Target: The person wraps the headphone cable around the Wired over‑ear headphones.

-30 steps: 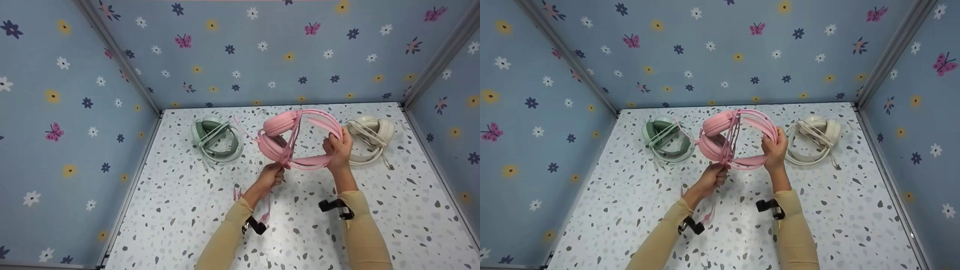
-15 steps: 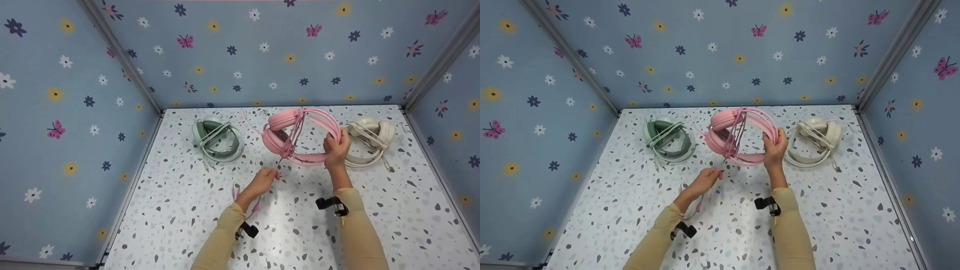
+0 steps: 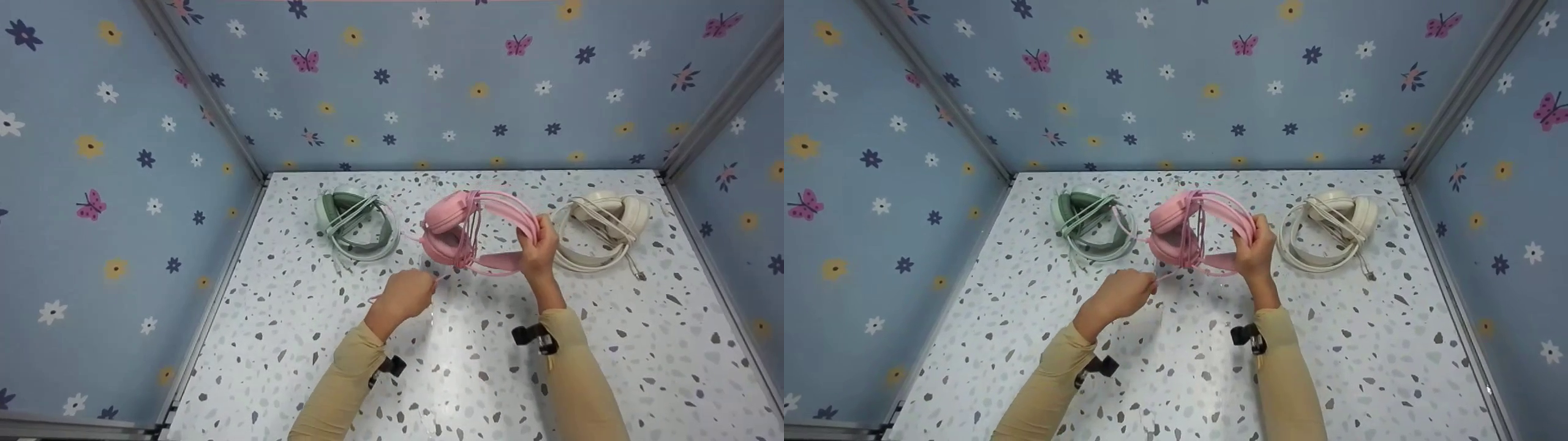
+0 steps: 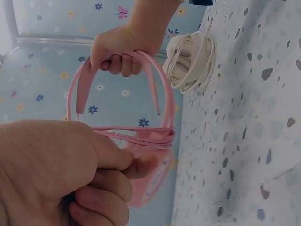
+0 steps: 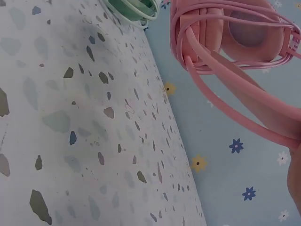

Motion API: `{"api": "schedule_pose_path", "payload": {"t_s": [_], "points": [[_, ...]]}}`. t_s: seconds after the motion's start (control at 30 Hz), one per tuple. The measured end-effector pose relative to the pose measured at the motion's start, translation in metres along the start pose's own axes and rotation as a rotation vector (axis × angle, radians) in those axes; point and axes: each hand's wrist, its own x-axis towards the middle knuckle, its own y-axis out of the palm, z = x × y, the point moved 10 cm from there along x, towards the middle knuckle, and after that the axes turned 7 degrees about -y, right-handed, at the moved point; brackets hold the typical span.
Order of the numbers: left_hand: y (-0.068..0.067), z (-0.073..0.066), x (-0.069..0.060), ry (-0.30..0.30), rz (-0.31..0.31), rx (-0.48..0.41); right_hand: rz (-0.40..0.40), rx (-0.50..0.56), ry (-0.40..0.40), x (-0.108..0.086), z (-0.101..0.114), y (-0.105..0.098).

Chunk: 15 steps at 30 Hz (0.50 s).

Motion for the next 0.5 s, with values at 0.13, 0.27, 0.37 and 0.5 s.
{"api": "schedule_pose_path", "payload": {"t_s": [0.13, 0.27, 0.37, 0.5], "points": [[-0.033, -0.012, -0.004, 0.085, -0.119, 0.179, 0.046, -0.089, -0.013, 0.002, 0.012, 0.006], [-0.061, -0.027, -0.008, 0.196, -0.228, 0.304, 0.095, -0.145, 0.013, 0.003, 0.018, 0.01], [-0.077, -0.035, -0.008, 0.28, -0.267, 0.35, 0.18, -0.141, 0.027, 0.002, 0.023, 0.016], [-0.101, -0.044, -0.004, 0.378, -0.323, 0.375, 0.327, -0.096, 0.029, 0.001, 0.032, 0.028]]}}
